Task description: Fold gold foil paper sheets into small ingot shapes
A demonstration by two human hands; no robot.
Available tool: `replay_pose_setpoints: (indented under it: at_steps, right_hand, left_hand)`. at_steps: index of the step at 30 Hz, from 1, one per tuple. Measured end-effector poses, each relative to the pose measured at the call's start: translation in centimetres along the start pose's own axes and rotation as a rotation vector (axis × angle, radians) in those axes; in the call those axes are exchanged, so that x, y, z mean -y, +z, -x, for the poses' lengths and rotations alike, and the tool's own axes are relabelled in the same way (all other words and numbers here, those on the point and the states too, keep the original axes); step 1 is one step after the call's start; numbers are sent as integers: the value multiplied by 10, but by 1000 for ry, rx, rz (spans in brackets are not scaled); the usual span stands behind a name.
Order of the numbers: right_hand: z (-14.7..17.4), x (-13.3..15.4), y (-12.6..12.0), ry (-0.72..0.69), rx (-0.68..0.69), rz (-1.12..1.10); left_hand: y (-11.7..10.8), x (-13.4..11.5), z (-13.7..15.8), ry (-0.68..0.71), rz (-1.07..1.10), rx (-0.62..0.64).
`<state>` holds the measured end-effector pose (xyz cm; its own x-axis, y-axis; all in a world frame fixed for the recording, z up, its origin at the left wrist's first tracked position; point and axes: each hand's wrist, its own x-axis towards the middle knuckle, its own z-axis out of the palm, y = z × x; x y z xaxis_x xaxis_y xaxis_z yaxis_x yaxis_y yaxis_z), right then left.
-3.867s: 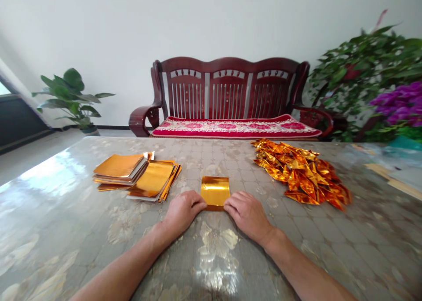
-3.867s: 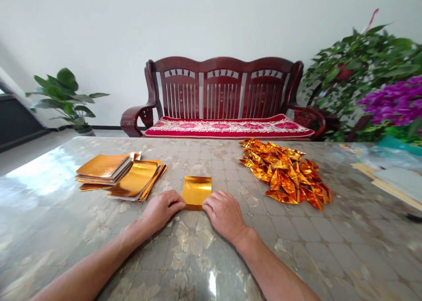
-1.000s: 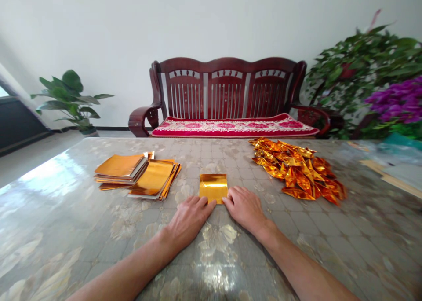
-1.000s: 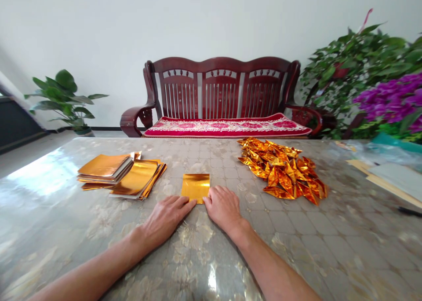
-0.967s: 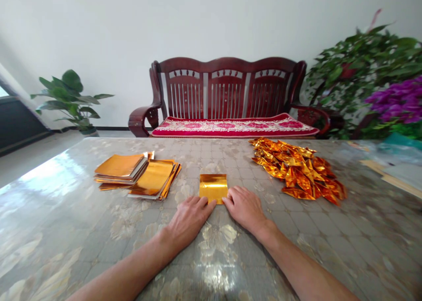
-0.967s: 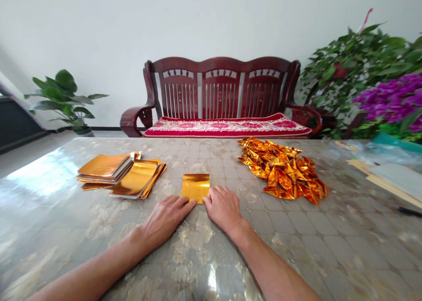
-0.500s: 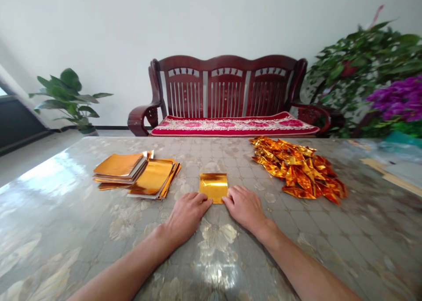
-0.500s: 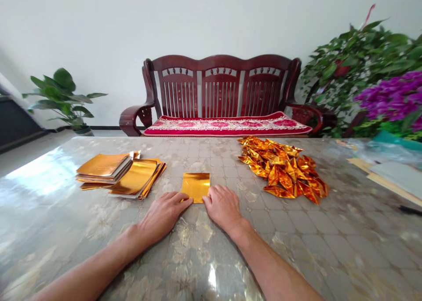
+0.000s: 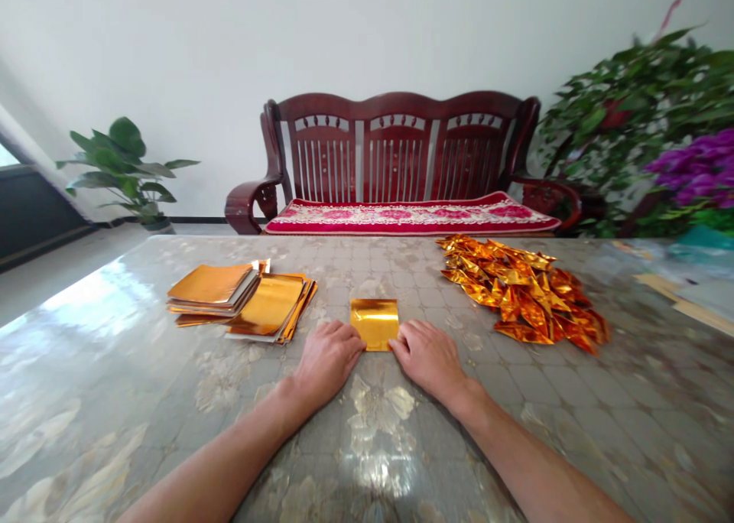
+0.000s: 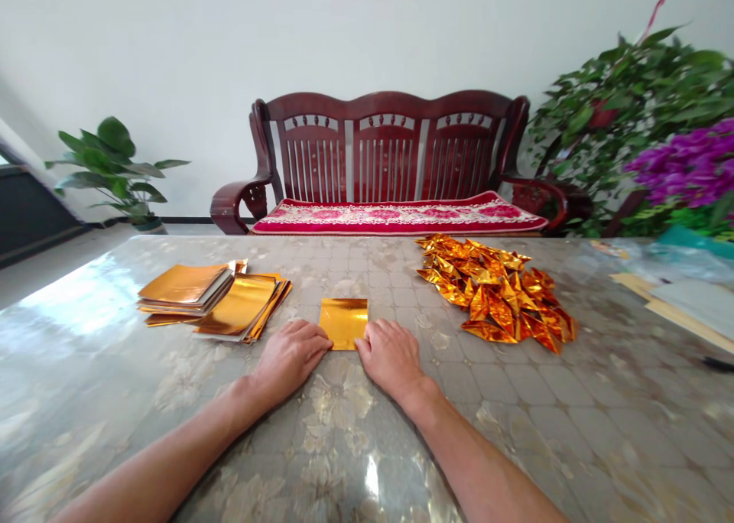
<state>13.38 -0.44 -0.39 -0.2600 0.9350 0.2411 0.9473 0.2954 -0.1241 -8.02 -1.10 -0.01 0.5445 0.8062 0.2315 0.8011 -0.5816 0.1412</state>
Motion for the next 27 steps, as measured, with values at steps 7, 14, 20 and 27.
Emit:
replay_pose_setpoints:
  at_steps: [7, 14, 20, 27]
  right_hand:
    - [1, -2, 4, -1, -40, -12]
    - [7, -2, 2, -167, -159, 83]
    - [7, -3, 3, -501, -166, 32]
    - [13, -10, -2, -535, -111, 29]
  left_hand:
    - [-3, -18, 5, 48, -253, 152]
    - [-4, -32, 10, 69, -337, 135]
    - [-3, -35, 10, 51, -360, 116]
    - [-2, -35, 13, 43, -407, 131]
